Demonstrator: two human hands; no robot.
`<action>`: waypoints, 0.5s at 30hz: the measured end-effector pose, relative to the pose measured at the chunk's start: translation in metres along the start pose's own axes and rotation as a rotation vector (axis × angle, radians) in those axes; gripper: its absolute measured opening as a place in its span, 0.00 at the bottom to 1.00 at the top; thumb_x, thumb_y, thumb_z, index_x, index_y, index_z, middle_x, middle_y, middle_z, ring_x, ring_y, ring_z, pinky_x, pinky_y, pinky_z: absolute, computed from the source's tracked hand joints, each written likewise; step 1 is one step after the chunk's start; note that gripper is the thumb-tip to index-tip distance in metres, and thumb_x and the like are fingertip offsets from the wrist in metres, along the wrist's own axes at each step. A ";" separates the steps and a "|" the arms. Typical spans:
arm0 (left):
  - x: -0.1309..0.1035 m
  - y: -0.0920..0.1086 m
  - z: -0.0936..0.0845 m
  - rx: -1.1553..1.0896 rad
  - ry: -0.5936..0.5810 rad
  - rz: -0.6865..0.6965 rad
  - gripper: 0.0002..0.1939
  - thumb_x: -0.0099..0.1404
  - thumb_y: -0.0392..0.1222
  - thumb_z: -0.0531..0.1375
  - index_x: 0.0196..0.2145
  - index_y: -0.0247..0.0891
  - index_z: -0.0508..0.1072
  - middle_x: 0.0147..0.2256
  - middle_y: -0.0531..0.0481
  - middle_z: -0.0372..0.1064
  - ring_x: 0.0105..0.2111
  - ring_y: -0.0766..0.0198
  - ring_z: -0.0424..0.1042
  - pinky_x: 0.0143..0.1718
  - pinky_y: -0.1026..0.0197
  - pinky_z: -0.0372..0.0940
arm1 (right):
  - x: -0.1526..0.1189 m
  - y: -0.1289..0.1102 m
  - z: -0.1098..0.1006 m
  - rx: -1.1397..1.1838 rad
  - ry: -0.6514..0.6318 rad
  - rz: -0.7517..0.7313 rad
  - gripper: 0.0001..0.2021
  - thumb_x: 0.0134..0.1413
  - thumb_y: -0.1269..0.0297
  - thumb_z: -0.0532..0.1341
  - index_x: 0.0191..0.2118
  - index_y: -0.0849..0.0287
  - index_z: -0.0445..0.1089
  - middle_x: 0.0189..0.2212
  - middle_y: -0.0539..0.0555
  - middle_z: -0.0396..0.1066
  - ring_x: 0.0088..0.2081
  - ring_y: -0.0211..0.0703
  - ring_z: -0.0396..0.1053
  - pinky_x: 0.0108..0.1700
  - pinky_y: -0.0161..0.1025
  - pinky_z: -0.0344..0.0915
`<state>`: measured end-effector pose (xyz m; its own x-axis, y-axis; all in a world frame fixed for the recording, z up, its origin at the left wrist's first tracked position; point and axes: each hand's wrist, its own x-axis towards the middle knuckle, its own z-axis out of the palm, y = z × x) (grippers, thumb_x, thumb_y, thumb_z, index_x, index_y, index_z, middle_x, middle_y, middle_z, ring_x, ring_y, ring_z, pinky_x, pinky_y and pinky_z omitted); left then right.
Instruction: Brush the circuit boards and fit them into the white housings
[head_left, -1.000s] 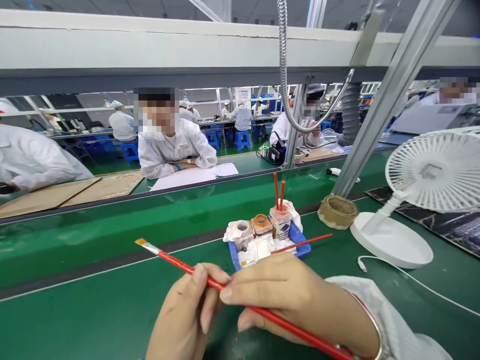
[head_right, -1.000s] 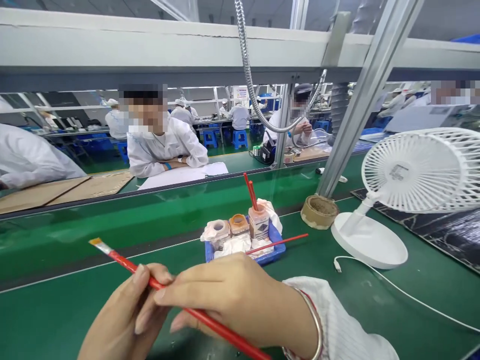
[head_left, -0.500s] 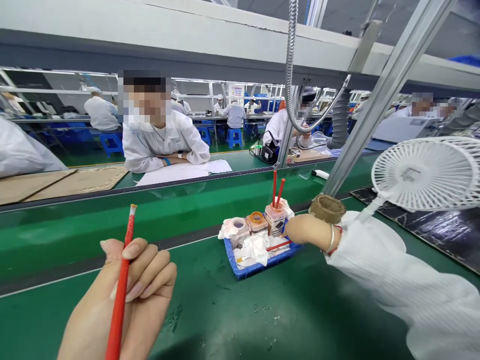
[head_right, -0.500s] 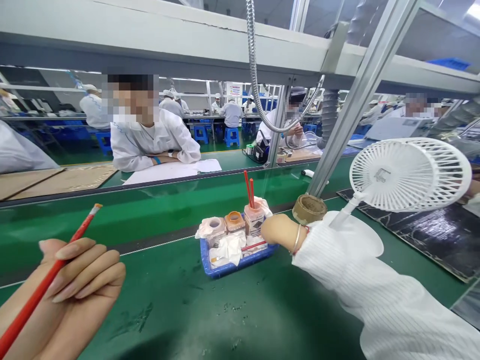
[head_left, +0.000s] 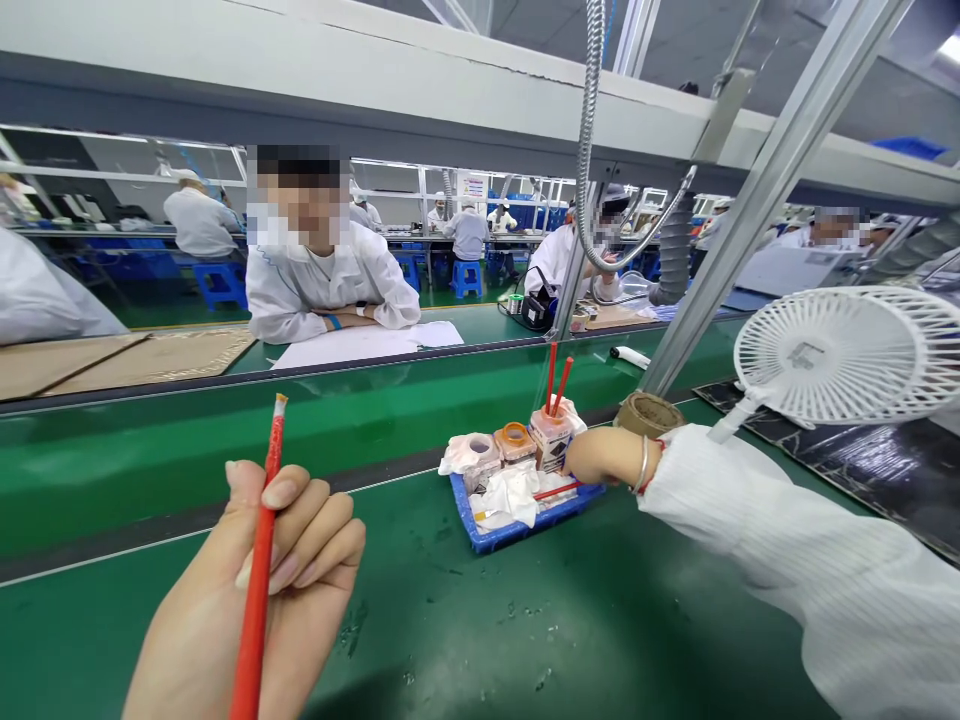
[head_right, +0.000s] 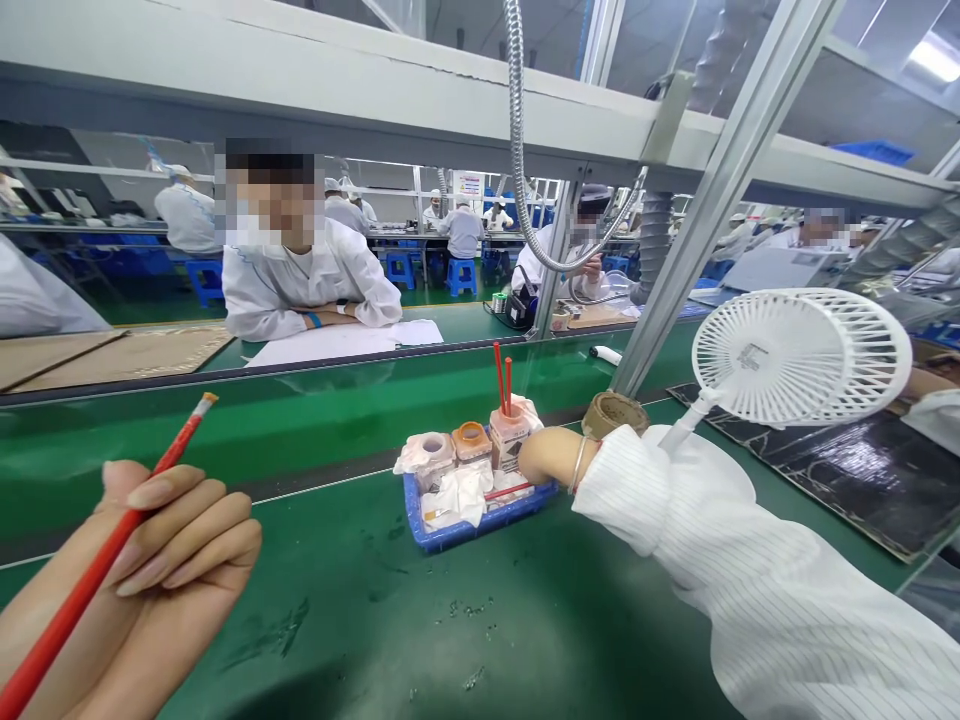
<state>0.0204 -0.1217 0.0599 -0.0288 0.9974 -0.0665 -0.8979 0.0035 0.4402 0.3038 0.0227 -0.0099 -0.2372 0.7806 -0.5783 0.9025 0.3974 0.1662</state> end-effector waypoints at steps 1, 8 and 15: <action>0.000 0.000 0.000 -0.001 0.002 -0.005 0.11 0.67 0.39 0.51 0.25 0.38 0.61 0.16 0.59 0.51 0.14 0.74 0.54 0.14 0.70 0.57 | -0.001 0.000 -0.001 -0.008 -0.040 0.007 0.13 0.58 0.62 0.56 0.46 0.63 0.64 0.43 0.56 0.66 0.41 0.42 0.67 0.41 0.44 0.67; -0.002 -0.001 0.000 0.008 -0.006 -0.020 0.10 0.66 0.40 0.53 0.26 0.38 0.62 0.17 0.58 0.51 0.14 0.74 0.54 0.14 0.70 0.57 | -0.002 -0.009 -0.004 -0.019 -0.109 0.046 0.13 0.58 0.62 0.56 0.46 0.62 0.64 0.43 0.56 0.66 0.41 0.42 0.67 0.41 0.44 0.67; -0.001 0.000 0.002 0.013 -0.012 -0.019 0.12 0.66 0.40 0.51 0.25 0.37 0.62 0.17 0.58 0.50 0.15 0.74 0.54 0.14 0.70 0.57 | -0.015 -0.008 0.006 -0.037 0.147 -0.031 0.12 0.58 0.62 0.56 0.45 0.63 0.65 0.41 0.55 0.67 0.39 0.41 0.67 0.40 0.44 0.68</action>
<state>0.0217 -0.1224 0.0614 -0.0070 0.9979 -0.0645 -0.8924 0.0229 0.4507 0.3018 0.0050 -0.0071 -0.3172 0.8290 -0.4606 0.8808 0.4376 0.1809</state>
